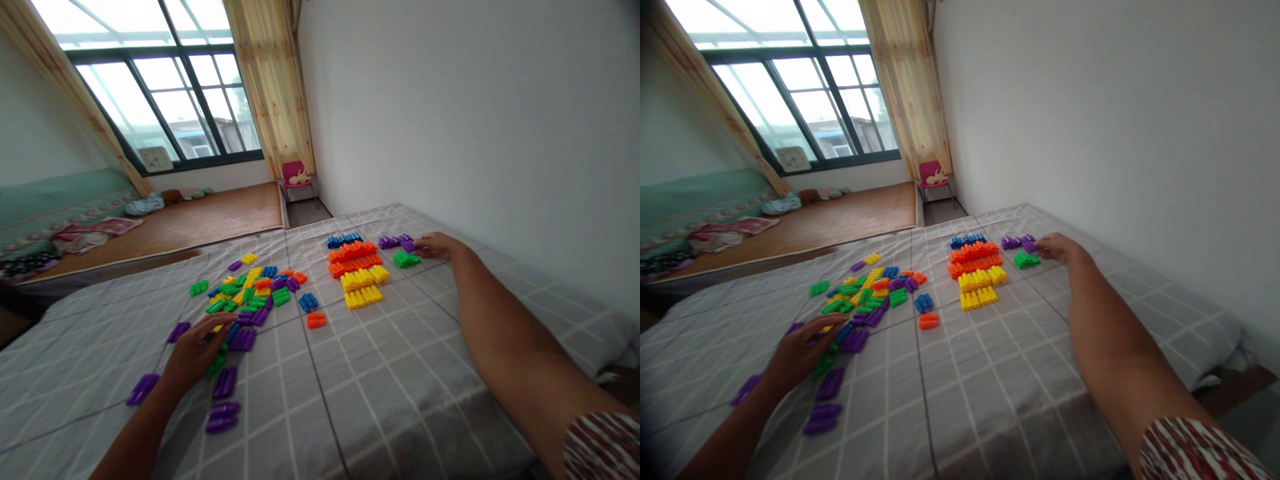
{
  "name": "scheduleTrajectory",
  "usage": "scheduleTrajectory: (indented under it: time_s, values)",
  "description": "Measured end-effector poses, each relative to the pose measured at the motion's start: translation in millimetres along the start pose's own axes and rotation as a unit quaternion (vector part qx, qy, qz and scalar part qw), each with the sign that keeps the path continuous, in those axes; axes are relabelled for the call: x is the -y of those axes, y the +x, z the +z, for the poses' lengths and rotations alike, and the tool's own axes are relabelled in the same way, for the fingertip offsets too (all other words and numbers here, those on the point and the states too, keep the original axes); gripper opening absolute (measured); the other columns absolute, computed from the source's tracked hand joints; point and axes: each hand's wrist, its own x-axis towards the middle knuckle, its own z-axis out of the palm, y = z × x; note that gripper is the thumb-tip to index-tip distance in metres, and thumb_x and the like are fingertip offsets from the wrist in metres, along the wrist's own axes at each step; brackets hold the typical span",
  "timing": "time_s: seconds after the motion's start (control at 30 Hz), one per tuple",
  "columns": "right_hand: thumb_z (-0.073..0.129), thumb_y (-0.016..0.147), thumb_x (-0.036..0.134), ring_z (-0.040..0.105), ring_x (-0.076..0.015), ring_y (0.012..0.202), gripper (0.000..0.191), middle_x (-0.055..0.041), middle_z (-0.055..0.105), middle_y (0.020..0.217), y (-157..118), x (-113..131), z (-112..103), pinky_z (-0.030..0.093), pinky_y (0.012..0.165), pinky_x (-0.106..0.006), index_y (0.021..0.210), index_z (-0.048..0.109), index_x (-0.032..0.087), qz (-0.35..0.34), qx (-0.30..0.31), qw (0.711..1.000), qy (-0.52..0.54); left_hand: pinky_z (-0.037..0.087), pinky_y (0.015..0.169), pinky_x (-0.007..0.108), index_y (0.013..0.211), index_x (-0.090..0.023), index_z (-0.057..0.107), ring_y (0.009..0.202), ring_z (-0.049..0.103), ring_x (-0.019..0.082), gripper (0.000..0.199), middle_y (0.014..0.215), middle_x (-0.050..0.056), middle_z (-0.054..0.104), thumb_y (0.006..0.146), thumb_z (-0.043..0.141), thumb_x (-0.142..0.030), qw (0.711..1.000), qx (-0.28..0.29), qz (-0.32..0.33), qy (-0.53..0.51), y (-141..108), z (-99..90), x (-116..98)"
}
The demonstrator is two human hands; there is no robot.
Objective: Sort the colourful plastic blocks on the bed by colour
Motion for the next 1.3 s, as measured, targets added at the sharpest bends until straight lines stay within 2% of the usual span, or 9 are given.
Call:
scheduleTrajectory:
  time_s: [0.13,0.27,0.53,0.73,0.83,0.9,1.03,1.2,1.3]
  values:
    - [0.082,0.062,0.030,0.055,-0.0112,0.053,0.026,-0.0024,0.061,0.058,-1,13,18,0.044,0.046,-0.020,0.071,0.065,0.013,0.035,0.078,0.994,-0.067,0.057,0.085,0.036,0.094,-0.023,0.072,0.100,0.067,0.025,0.047,0.103,0.007,0.073,0.082,0.051,-0.063,1.000,0.001,0.002,0.003,0,0.5,2]
    - [0.079,0.062,0.036,0.048,-0.0103,0.049,0.028,0.0006,0.056,0.051,7,15,29,0.031,0.041,-0.021,0.071,0.067,0.012,0.002,0.042,0.986,-0.161,0.057,0.083,0.035,0.097,-0.022,0.072,0.102,0.067,0.025,0.047,0.105,0.007,0.072,0.082,0.051,-0.061,1.000,0.003,0.001,0.005,-2,1.5,6]
    - [0.073,0.064,0.045,0.046,-0.0110,0.048,0.034,0.0000,0.053,0.050,18,-3,29,0.032,0.044,-0.023,0.068,0.066,0.012,-0.035,0.047,0.978,-0.199,0.058,0.082,0.032,0.097,-0.021,0.073,0.102,0.067,0.025,0.048,0.104,0.008,0.073,0.082,0.051,-0.062,1.000,-0.002,0.011,0.019,-2,3.8,12]
    - [0.064,0.072,0.055,0.049,-0.0125,0.051,0.043,-0.0033,0.058,0.054,15,7,26,0.035,0.045,-0.023,0.066,0.066,0.013,-0.046,0.058,0.948,-0.310,0.057,0.083,0.031,0.098,-0.021,0.073,0.103,0.067,0.024,0.048,0.106,0.008,0.072,0.083,0.051,-0.061,0.999,0.007,0.017,0.037,-2,3.6,12]
    - [0.058,0.077,0.061,0.056,-0.0147,0.061,0.049,-0.0077,0.065,0.069,7,22,20,0.041,0.050,-0.023,0.076,0.068,0.013,-0.044,0.058,0.942,-0.326,0.058,0.081,0.030,0.097,-0.020,0.073,0.101,0.067,0.024,0.049,0.104,0.008,0.073,0.082,0.050,-0.062,0.999,0.005,0.009,0.031,-2,1.8,9]
    - [0.056,0.077,0.065,0.057,-0.0152,0.063,0.052,-0.0071,0.066,0.073,-2,31,19,0.042,0.051,-0.023,0.084,0.069,0.015,-0.056,0.088,0.937,-0.332,0.058,0.080,0.029,0.097,-0.020,0.072,0.100,0.068,0.024,0.050,0.105,0.008,0.073,0.082,0.051,-0.062,1.000,0.007,0.005,0.023,-2,0.7,7]
    - [0.060,0.071,0.069,0.057,-0.0164,0.062,0.055,-0.0057,0.064,0.069,-22,40,28,0.041,0.053,-0.025,0.085,0.070,0.017,-0.095,0.150,0.897,-0.406,0.058,0.081,0.030,0.098,-0.020,0.072,0.099,0.068,0.024,0.051,0.104,0.008,0.073,0.081,0.050,-0.063,1.000,0.011,0.005,0.007,-3,-0.4,7]
    - [0.059,0.072,0.064,0.060,-0.0193,0.071,0.049,-0.0070,0.068,0.078,-36,38,42,0.037,0.056,-0.025,0.081,0.069,0.017,-0.123,0.101,0.865,-0.476,0.057,0.082,0.031,0.099,-0.021,0.072,0.100,0.067,0.024,0.051,0.105,0.008,0.073,0.082,0.050,-0.063,1.000,0.024,0.015,0.003,-5,-0.7,5]
    - [0.058,0.073,0.063,0.058,-0.0180,0.068,0.046,-0.0056,0.066,0.072,-42,37,43,0.035,0.054,-0.025,0.075,0.068,0.018,-0.115,0.116,0.856,-0.490,0.057,0.083,0.031,0.098,-0.021,0.072,0.099,0.068,0.024,0.050,0.102,0.008,0.073,0.082,0.049,-0.062,0.999,0.026,0.026,0.007,-5,-0.4,3]
